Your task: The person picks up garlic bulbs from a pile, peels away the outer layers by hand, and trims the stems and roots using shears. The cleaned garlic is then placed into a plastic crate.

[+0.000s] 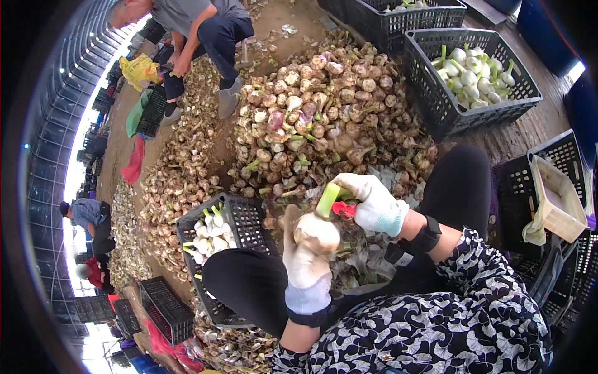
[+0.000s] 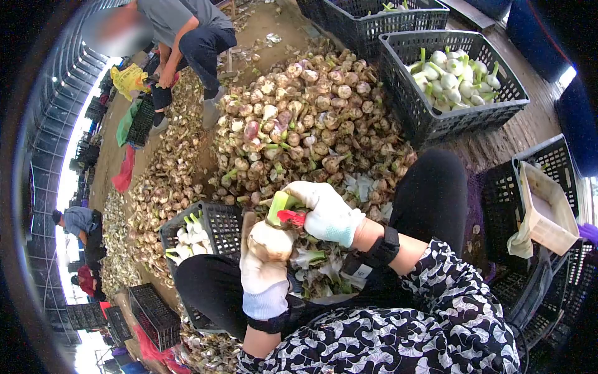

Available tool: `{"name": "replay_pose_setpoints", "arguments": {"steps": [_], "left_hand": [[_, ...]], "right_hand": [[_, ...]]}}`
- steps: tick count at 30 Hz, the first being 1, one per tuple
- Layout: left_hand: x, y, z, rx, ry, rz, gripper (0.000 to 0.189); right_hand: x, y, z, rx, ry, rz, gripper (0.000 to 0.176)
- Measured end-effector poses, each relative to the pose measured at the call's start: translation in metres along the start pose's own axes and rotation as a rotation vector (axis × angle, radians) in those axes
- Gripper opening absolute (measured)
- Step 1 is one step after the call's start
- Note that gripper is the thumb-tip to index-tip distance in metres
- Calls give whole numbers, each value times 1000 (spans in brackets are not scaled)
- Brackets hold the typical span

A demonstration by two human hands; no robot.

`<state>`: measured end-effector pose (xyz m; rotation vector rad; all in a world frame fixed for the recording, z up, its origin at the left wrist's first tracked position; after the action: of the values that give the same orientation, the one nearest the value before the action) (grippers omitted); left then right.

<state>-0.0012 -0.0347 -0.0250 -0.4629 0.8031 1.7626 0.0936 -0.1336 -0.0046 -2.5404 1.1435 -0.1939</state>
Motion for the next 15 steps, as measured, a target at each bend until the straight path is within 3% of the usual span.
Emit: {"name": "replay_pose_setpoints", "arguments": {"steps": [1,2,3,5,6,7,8,9,11,13,15], "left_hand": [[3,0,1,-4,0,-5,65],[11,-2,-5,82,42,73,54],[20,-1,-13,171,84,154,47],[26,-5,-10,81,-60,333,51],[30,-7,-16,82,-31,253,52],[37,-9,-22,82,-4,171,60],[33,-8,-13,-32,-165,220,73],[28,-8,-10,-34,-164,220,73],[13,2,8,-110,-237,318,78],[4,3,5,106,-39,72,61],[1,2,-3,248,230,27,54]], "right_hand": [[1,-1,-4,76,180,-62,17],[1,3,11,-66,-73,-52,15],[-13,15,27,-336,-631,-87,17],[-12,17,27,-322,-585,-75,18],[-15,16,26,-326,-584,-80,18],[-9,11,21,-259,-212,-76,19],[-2,7,14,-186,158,-69,20],[-2,6,15,-184,159,-72,20],[-8,-1,-20,230,339,-102,21],[-9,10,9,-186,-485,-74,16],[-9,15,13,-148,-582,23,14]]}}
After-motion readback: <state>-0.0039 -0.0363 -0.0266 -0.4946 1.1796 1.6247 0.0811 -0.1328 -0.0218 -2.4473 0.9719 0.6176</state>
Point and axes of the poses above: each hand's wrist, its own y-axis away from the middle knuckle, its own x-axis out of the back of the hand, z = x × y, the point moved 9 cm from there along -y, towards the middle knuckle, and after that the axes turned 11 degrees about x, right-handed, at the moved point
